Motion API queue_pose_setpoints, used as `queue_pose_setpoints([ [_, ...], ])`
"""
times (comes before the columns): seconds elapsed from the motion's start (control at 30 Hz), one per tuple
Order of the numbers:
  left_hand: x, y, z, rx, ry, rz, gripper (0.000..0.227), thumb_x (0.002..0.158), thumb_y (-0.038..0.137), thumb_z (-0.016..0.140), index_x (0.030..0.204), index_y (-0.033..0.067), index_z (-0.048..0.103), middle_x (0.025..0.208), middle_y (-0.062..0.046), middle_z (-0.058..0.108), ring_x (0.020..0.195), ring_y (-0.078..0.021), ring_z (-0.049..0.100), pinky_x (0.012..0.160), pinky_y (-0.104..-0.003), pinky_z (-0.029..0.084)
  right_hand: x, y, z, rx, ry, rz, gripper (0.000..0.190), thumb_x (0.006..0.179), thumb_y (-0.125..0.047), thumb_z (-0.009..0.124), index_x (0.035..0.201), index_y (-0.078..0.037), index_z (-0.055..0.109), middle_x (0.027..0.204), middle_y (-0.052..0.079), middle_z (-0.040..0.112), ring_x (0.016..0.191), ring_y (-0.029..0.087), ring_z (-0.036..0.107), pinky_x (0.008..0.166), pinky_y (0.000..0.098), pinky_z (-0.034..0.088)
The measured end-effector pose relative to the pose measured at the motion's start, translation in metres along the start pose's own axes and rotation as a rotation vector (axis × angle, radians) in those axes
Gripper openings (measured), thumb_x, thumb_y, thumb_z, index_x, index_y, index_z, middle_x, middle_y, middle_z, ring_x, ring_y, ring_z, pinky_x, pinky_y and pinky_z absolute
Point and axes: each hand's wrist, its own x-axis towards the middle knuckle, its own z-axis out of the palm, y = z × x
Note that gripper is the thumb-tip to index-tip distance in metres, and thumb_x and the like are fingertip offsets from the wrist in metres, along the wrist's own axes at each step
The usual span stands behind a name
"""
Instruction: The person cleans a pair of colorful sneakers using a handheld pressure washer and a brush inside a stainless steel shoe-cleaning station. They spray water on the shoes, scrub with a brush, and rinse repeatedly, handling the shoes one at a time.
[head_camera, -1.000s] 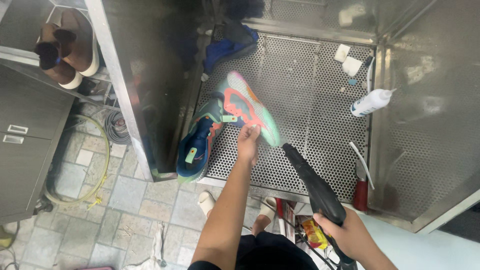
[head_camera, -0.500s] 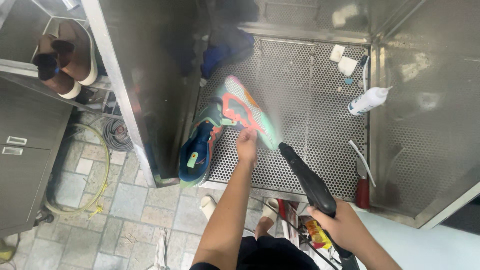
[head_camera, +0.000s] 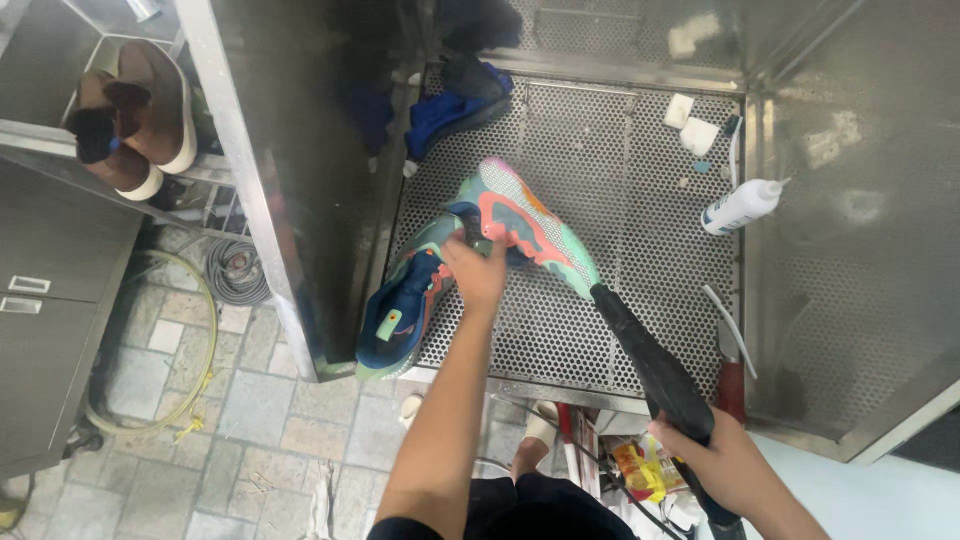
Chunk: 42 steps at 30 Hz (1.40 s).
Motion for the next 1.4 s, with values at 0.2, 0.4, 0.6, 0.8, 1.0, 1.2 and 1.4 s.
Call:
queue_pose_setpoints([
  [0.2,0.039,-0.015,0.036,-0.312,-0.408,-0.434,0.04,0.095,0.02,0.068,0.121,-0.0065,0.053,0.09,-0.019,0.073,0.077,-0.0228,0.068,0.066,-0.036,0.054,-0.022,0.004,-0.011,-0.014,0.066,0.027,0.033,0.082,-0.034,0.081,0.091,-0.002,0.075,0.069,0.01,0.071,0.067,0.019,0.064,0.067,0.035,0.051],
  [0.4,-0.073,-0.022,0.079,-0.573,-0.632,-0.741,0.022,0.097,0.013,0.064,0.116,0.0025,0.058,0.107,-0.008,0.068,0.091,-0.0177,0.068,0.076,-0.033,0.059,-0.037,-0.006,-0.016,-0.112,0.084,0.067,0.042,0.085,-0.038,0.081,0.093,0.002,0.073,0.067,0.012,0.066,0.067,0.019,0.056,0.068,0.0345,0.049],
  [0.6,-0.1,-0.022,0.079,-0.741,-0.713,-0.679,0.019,0.099,0.006,0.06,0.118,0.0008,0.057,0.113,-0.011,0.069,0.1,-0.0213,0.069,0.09,-0.036,0.059,-0.059,-0.017,-0.023,-0.164,0.158,0.07,0.045,0.083,-0.041,0.08,0.099,0.0,0.074,0.064,0.012,0.069,0.063,0.019,0.059,0.067,0.0366,0.051],
  [0.8,-0.092,-0.024,0.069,-0.755,-0.863,-0.723,0.026,0.1,0.001,0.05,0.125,0.0056,0.055,0.124,-0.008,0.064,0.114,-0.0192,0.064,0.104,-0.036,0.053,-0.048,-0.021,-0.01,-0.259,0.159,0.156,0.043,0.084,-0.04,0.078,0.109,-0.006,0.073,0.064,0.016,0.067,0.06,0.023,0.06,0.065,0.0398,0.051],
  [1.0,-0.093,-0.036,0.068,-0.769,-0.904,-0.725,0.02,0.104,0.002,0.049,0.122,0.0009,0.057,0.124,-0.011,0.065,0.117,-0.0215,0.064,0.11,-0.036,0.051,-0.038,-0.015,0.006,-0.118,0.098,-0.01,0.04,0.08,-0.035,0.075,0.107,-0.005,0.075,0.067,0.012,0.073,0.061,0.02,0.064,0.063,0.0367,0.053],
  [1.2,-0.087,-0.043,0.071,-0.707,-0.901,-0.787,0.017,0.103,0.002,0.052,0.118,0.0036,0.06,0.122,-0.007,0.066,0.115,-0.0186,0.064,0.109,-0.034,0.05,-0.038,-0.016,-0.002,-0.206,0.122,0.075,0.041,0.084,-0.037,0.079,0.108,-0.004,0.073,0.069,0.014,0.071,0.064,0.022,0.064,0.068,0.0371,0.054],
  [1.4,-0.088,-0.041,0.069,-0.701,-0.897,-0.788,0.018,0.103,0.003,0.052,0.118,0.0066,0.061,0.118,-0.004,0.068,0.112,-0.016,0.064,0.105,-0.032,0.051,-0.039,-0.023,0.003,-0.069,0.076,-0.02,0.033,0.08,-0.028,0.075,0.1,-0.002,0.075,0.07,0.01,0.075,0.066,0.018,0.067,0.068,0.0356,0.054],
])
